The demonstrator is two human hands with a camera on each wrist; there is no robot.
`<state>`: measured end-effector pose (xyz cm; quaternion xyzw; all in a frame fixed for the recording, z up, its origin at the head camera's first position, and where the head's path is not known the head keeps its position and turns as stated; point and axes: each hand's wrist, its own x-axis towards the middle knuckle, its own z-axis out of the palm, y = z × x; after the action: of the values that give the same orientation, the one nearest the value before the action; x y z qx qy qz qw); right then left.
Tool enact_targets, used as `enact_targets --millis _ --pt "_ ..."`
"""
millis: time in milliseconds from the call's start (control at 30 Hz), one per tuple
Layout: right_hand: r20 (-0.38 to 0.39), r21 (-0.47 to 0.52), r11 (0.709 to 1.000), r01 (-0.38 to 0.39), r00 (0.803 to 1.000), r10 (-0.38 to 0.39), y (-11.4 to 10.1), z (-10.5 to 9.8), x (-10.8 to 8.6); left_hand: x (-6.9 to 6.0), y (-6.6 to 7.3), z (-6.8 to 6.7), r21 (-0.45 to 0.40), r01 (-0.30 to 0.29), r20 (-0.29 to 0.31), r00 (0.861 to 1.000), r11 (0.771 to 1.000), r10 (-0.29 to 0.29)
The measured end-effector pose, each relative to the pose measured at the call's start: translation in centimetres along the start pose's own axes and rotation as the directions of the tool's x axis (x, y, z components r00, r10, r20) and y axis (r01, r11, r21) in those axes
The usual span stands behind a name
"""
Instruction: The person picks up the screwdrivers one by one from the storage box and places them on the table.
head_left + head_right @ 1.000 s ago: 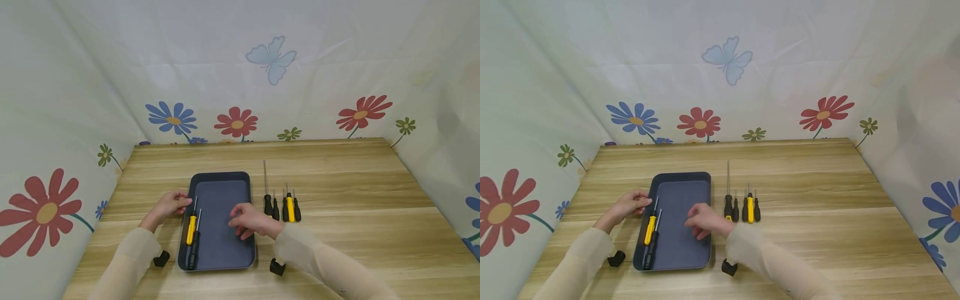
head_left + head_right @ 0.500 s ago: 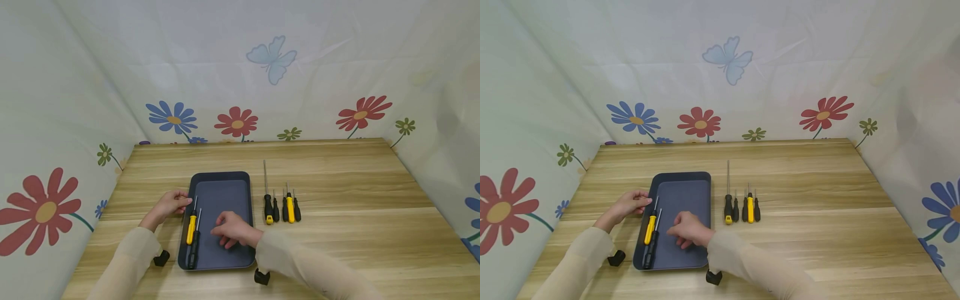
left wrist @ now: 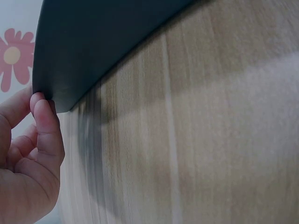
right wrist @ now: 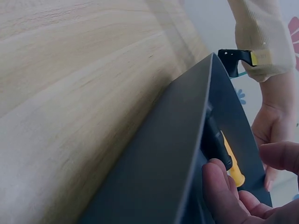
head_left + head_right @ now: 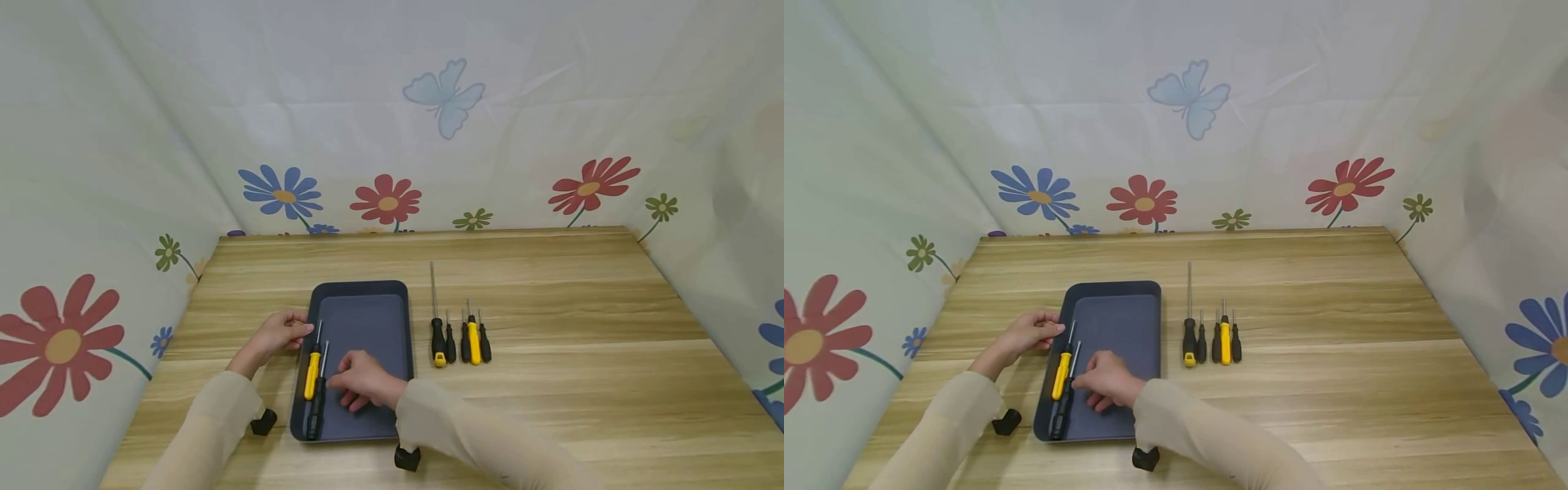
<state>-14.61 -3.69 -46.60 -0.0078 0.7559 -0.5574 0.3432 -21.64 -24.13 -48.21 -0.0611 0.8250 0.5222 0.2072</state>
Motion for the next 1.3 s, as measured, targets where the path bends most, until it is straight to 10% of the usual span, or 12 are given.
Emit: enact_targets --millis 1300 --pt "-0.177 -0.242 0.970 -0.006 0.983 -0.038 0.5 4.8 1.2 0.5 -0.4 0.0 -0.006 -0.006 0.003 1.000 1.000 0.006"
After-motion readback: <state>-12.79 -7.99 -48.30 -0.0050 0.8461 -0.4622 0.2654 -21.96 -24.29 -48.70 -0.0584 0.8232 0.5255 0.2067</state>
